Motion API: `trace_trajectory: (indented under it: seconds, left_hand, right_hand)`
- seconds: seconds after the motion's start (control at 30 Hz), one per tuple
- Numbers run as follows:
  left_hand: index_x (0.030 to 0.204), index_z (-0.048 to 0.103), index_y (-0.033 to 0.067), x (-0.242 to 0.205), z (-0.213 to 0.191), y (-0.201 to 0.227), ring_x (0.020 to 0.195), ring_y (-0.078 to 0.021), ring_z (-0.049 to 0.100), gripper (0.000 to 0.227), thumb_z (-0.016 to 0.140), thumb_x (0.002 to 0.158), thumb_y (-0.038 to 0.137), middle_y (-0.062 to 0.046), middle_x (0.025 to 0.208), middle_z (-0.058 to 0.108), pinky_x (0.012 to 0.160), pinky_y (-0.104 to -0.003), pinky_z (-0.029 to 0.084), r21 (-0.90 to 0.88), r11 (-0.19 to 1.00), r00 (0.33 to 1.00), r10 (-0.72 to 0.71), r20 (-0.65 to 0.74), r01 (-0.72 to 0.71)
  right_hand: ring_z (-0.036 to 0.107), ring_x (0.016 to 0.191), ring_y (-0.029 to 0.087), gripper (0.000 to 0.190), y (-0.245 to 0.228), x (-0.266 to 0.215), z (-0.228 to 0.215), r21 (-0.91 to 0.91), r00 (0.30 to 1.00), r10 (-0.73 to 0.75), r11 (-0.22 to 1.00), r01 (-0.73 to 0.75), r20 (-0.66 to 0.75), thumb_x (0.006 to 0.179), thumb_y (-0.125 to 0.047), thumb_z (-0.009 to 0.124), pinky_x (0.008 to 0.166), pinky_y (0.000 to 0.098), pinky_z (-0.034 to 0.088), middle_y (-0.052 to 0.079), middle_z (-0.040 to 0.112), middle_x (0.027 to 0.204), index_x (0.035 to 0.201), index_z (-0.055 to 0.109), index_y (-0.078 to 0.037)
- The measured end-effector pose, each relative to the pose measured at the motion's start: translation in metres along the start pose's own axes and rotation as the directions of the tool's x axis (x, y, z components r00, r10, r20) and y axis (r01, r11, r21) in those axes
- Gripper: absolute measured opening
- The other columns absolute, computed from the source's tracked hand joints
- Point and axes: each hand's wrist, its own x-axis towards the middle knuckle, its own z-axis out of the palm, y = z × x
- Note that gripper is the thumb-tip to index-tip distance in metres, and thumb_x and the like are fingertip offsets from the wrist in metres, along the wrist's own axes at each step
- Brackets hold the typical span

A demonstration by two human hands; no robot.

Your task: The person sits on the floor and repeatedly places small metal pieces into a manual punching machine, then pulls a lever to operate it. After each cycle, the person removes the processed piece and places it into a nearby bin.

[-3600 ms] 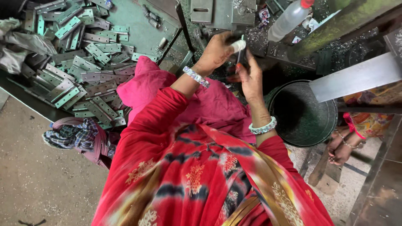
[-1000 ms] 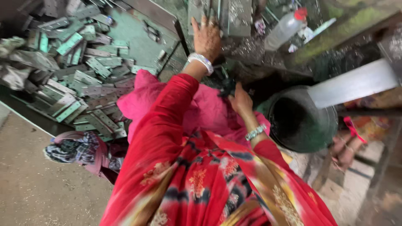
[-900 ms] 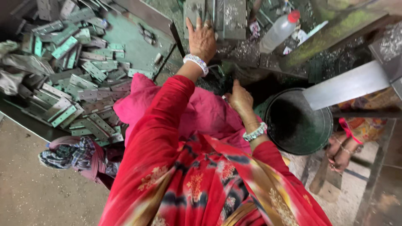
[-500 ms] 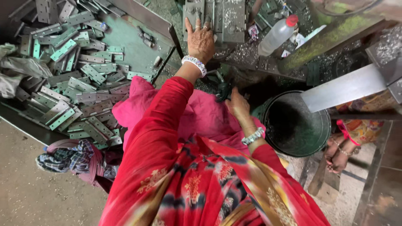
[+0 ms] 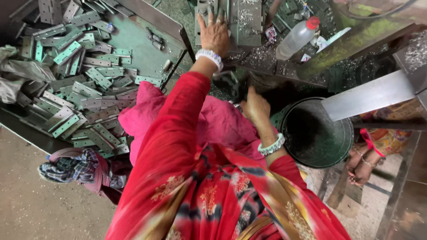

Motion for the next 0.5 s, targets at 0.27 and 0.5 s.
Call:
trace_trajectory:
  seconds: [0.27, 0.5]
  left_hand:
    - [0.156, 0.046, 0.0073, 0.040, 0.037, -0.003, 0.155, -0.0324, 0.022, 0.056, 0.043, 0.107, 0.034, -0.008, 0.165, 0.037, 0.121, -0.072, 0.003, -0.039, 0.999, 0.951, -0.016, -0.309, 0.004]
    - [0.147, 0.050, 0.0043, -0.005, 0.037, -0.001, 0.150, -0.0369, 0.021, 0.071, 0.037, 0.104, 0.059, -0.012, 0.159, 0.038, 0.117, -0.068, 0.001, -0.077, 0.995, 0.936, 0.030, -0.350, -0.061]
  right_hand:
    - [0.068, 0.091, 0.048, 0.078, 0.001, -0.029, 0.034, 0.082, 0.990, -0.050, 0.995, 0.061, -0.128, 0.085, -0.019, 0.069, 0.080, 0.0584, 0.052, 0.029, 0.071, 0.098, 0.151, 0.032, -0.004]
    - [0.070, 0.091, 0.044, 0.043, -0.046, -0.029, -0.049, -0.092, 0.979, -0.092, 0.993, 0.076, -0.183, 0.083, -0.020, 0.070, 0.081, 0.0554, 0.054, 0.024, 0.073, 0.094, 0.120, 0.057, -0.003]
